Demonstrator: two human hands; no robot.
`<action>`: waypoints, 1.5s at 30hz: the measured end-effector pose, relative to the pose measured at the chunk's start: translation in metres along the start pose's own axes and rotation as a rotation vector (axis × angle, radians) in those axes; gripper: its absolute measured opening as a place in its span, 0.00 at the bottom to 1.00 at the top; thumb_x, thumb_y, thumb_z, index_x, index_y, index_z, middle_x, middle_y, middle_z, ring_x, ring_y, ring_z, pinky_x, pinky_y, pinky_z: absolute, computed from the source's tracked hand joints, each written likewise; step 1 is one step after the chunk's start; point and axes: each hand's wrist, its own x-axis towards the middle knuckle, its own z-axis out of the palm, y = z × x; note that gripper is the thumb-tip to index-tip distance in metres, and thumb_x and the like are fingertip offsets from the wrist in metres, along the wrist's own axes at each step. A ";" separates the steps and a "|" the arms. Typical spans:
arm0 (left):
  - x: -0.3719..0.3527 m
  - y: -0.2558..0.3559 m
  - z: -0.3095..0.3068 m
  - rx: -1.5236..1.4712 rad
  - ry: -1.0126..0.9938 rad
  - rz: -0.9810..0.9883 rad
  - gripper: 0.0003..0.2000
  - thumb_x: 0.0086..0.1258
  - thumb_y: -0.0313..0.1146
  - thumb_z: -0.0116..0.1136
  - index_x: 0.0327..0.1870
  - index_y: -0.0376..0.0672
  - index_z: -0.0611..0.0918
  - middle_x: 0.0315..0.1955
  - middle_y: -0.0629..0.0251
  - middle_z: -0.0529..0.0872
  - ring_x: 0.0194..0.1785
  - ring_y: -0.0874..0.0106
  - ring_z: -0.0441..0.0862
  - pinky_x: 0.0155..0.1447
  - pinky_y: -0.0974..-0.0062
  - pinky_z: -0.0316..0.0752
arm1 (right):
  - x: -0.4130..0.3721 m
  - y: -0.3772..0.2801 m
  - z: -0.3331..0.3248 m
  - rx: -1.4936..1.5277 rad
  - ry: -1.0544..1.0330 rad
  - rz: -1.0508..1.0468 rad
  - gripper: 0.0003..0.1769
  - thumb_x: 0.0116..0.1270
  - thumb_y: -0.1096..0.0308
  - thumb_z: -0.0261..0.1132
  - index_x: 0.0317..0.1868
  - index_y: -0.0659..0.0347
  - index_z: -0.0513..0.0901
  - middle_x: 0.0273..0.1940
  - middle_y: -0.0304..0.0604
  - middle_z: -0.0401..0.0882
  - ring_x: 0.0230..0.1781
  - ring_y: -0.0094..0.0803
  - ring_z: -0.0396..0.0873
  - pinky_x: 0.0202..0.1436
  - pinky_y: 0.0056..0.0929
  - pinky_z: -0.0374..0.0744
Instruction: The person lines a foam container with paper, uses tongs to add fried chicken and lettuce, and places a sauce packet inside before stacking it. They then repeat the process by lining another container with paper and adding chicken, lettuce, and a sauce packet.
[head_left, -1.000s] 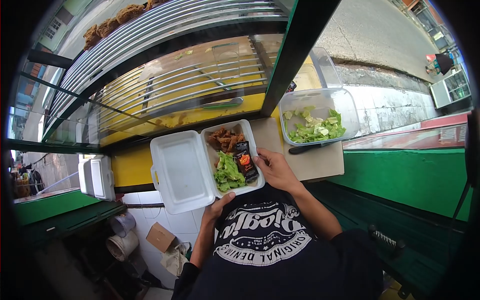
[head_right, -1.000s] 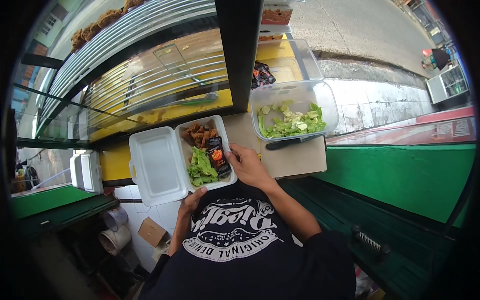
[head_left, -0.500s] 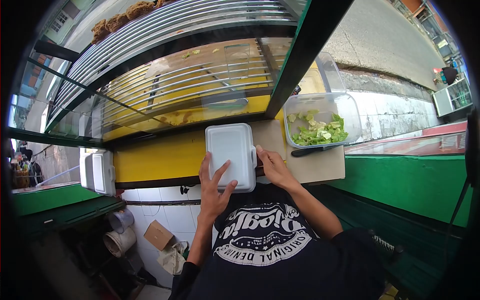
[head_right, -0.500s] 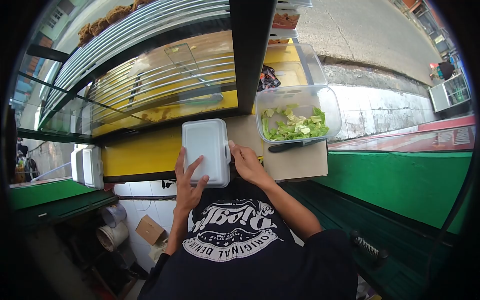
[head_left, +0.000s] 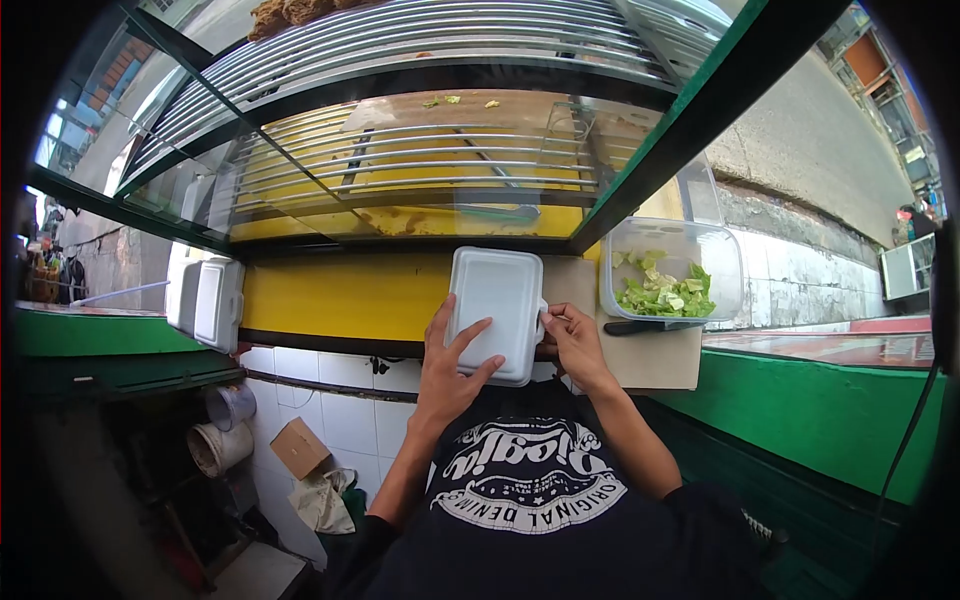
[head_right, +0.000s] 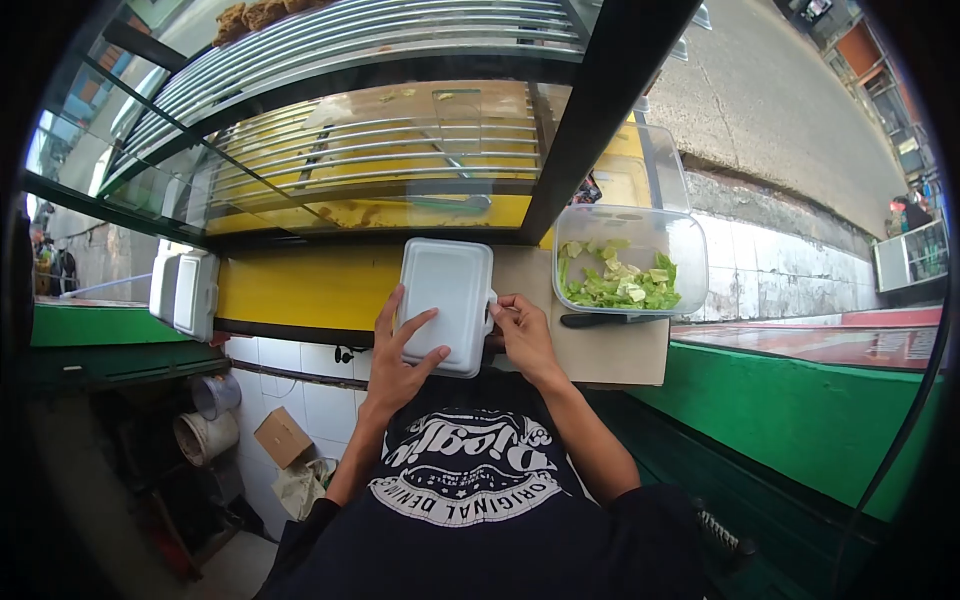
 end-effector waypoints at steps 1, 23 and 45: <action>0.001 0.001 -0.001 -0.015 -0.005 0.006 0.24 0.55 0.37 0.72 0.56 0.51 0.82 0.72 0.52 0.57 0.73 0.52 0.57 0.73 0.57 0.58 | 0.002 0.001 -0.001 -0.038 -0.002 0.004 0.10 0.73 0.70 0.57 0.48 0.69 0.75 0.30 0.38 0.81 0.30 0.21 0.78 0.32 0.23 0.81; -0.003 -0.025 -0.039 -0.189 0.014 -0.327 0.39 0.60 0.41 0.68 0.70 0.38 0.63 0.68 0.47 0.65 0.71 0.54 0.63 0.74 0.63 0.58 | 0.039 -0.041 0.002 -0.505 -0.018 -0.146 0.21 0.57 0.61 0.73 0.42 0.65 0.75 0.36 0.40 0.77 0.36 0.24 0.74 0.42 0.22 0.72; -0.018 -0.203 -0.332 -0.277 0.363 -0.239 0.31 0.62 0.38 0.67 0.65 0.39 0.71 0.62 0.56 0.75 0.61 0.63 0.75 0.59 0.65 0.74 | 0.013 0.015 0.275 -0.089 -0.366 0.097 0.48 0.52 0.62 0.68 0.72 0.66 0.57 0.59 0.49 0.71 0.59 0.36 0.72 0.64 0.30 0.69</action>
